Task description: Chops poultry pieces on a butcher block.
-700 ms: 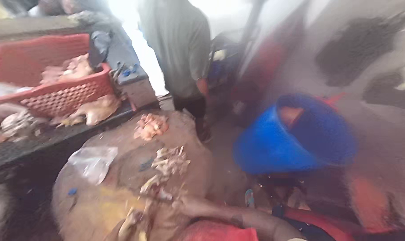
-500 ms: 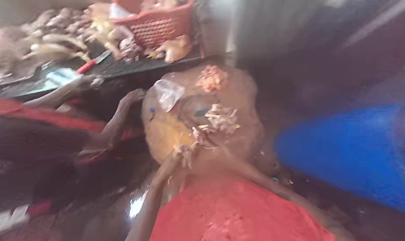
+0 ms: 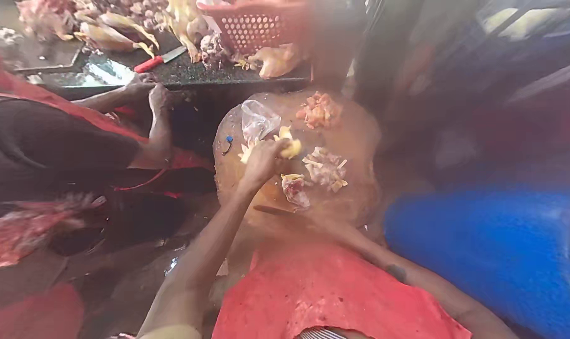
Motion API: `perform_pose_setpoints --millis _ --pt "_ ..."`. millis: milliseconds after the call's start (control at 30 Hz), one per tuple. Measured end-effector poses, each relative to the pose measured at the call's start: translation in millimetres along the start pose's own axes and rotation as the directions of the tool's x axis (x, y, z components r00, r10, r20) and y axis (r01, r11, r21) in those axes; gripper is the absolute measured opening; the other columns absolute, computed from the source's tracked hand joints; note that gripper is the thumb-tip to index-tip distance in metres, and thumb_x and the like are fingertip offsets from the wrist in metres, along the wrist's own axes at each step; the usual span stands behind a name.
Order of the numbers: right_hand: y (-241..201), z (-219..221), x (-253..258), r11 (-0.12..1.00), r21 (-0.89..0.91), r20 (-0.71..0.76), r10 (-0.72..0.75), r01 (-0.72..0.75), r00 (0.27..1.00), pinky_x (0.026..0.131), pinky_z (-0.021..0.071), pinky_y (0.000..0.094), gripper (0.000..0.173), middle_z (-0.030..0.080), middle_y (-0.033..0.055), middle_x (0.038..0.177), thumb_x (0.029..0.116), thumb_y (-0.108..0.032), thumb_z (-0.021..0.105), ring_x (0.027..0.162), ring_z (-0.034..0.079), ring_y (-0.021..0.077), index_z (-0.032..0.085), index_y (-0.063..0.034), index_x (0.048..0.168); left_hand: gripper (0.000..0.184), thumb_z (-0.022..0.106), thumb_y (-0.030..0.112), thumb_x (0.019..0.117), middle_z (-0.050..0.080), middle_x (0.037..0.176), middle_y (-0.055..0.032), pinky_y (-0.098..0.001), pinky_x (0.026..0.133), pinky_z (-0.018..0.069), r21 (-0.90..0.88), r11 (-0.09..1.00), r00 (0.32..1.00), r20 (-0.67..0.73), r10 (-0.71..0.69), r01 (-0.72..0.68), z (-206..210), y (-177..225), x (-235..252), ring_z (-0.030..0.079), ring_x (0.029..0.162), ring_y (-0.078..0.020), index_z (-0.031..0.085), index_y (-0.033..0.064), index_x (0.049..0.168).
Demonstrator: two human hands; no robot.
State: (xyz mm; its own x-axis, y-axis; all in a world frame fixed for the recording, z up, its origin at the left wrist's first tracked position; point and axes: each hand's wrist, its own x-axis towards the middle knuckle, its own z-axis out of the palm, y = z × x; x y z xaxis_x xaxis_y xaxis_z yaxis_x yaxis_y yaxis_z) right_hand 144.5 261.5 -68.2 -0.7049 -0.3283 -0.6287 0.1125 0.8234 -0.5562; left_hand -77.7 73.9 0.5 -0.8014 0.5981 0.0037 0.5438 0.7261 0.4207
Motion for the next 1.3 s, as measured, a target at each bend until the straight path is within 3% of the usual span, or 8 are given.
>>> perform_pose_setpoints --millis 167,300,433,567,667,933,1133,1300 --pt "15.9 12.5 -18.2 0.990 -0.005 -0.058 -0.138 0.137 0.989 0.101 0.0494 0.0603 0.048 0.069 0.0213 0.122 0.1061 -0.045 0.051 0.116 0.065 0.0387 0.065 -0.0064 0.132 0.057 0.074 0.041 0.0915 0.060 0.138 -0.0166 -0.0656 0.098 0.0493 0.063 0.997 0.880 0.470 -0.070 0.046 77.7 12.9 0.4 0.058 0.126 -0.0405 0.058 0.0189 0.142" --pt "26.5 21.5 -14.8 0.989 0.094 -0.066 -0.106 0.112 0.992 0.100 0.0493 0.0626 0.050 0.069 0.0221 0.120 0.1065 -0.046 0.050 0.116 0.066 0.0405 0.065 -0.0067 0.133 0.046 0.073 0.036 0.0894 0.070 0.115 -0.0185 -0.0663 0.089 0.0520 0.024 0.964 0.784 0.577 -0.230 0.265 83.0 1.0 -8.2 0.067 0.106 -0.0394 0.063 0.0111 0.127" --pt "42.8 7.2 -36.9 0.948 0.309 -0.064 0.106 -0.081 0.992 0.102 0.0482 0.0609 0.053 0.069 0.0206 0.122 0.1084 -0.049 0.042 0.116 0.066 0.0371 0.063 -0.0089 0.136 0.051 0.073 0.031 0.0888 0.068 0.111 -0.0126 -0.0579 0.086 0.0544 -0.164 0.904 0.864 0.399 -0.305 0.395 0.6 25.0 -38.9 0.068 0.099 -0.0298 0.056 0.0144 0.133" --pt "67.3 11.8 -34.5 0.774 0.614 -0.187 0.336 -0.157 0.923 0.079 0.0548 0.0475 0.050 0.065 0.0140 0.090 0.1107 -0.042 0.038 0.081 0.064 0.0253 0.064 -0.0010 0.118 0.044 0.079 0.009 0.0806 0.062 0.128 -0.0202 -0.0465 0.102 0.0521 -0.330 0.943 0.987 -0.131 -0.089 0.042 20.7 8.9 -87.7 0.060 0.121 -0.0307 0.064 0.0009 0.121" --pt "57.4 5.4 -30.8 0.731 0.656 -0.281 0.465 -0.185 0.840 0.090 0.0545 0.0528 0.053 0.069 0.0174 0.105 0.1088 -0.047 0.040 0.095 0.068 0.0287 0.060 -0.0042 0.134 0.048 0.071 0.016 0.0921 0.047 0.156 -0.0163 -0.0492 0.117 0.0412 -0.251 0.964 0.995 0.054 -0.080 0.091 87.0 -19.8 -119.5 0.046 0.143 -0.0318 0.062 0.0104 0.139" --pt "-27.9 -69.2 -52.9 0.768 0.491 -0.708 0.078 0.411 0.702 0.058 0.0505 0.0270 0.058 0.056 -0.0028 0.076 0.1078 -0.050 0.032 0.063 0.052 0.0056 0.059 -0.0007 0.122 0.048 0.065 0.037 0.0968 0.069 0.107 -0.0136 -0.0530 0.087 0.0563 -0.367 0.717 0.805 0.285 -0.520 0.593 112.9 -18.7 -95.6 0.068 0.095 -0.0287 0.057 0.0079 0.134" --pt "-76.2 -71.9 -44.6 0.717 0.237 -0.890 -0.111 0.656 0.443 0.065 0.0556 0.0267 0.077 0.063 -0.0018 0.077 0.0971 -0.077 0.031 0.070 0.062 0.0044 0.064 -0.0082 0.102 0.040 0.056 0.029 0.1020 0.069 0.117 -0.0185 -0.0553 0.095 0.0532 -0.381 0.743 0.830 0.349 -0.436 0.550 117.3 -17.2 -81.1 0.068 0.107 -0.0319 0.059 0.0055 0.135" --pt "-12.0 -5.8 13.7 0.913 0.381 -0.221 0.244 -0.146 0.944 0.091 0.0526 0.0525 0.054 0.066 0.0215 0.108 0.1119 -0.042 0.032 0.099 0.066 0.0318 0.059 0.0018 0.129 0.038 0.056 0.025 0.1019 0.067 0.117 -0.0199 -0.0557 0.095 0.0524 -0.333 0.812 0.860 0.363 -0.359 0.480 110.0 -13.8 -96.4 0.067 0.108 -0.0344 0.059 0.0021 0.132"
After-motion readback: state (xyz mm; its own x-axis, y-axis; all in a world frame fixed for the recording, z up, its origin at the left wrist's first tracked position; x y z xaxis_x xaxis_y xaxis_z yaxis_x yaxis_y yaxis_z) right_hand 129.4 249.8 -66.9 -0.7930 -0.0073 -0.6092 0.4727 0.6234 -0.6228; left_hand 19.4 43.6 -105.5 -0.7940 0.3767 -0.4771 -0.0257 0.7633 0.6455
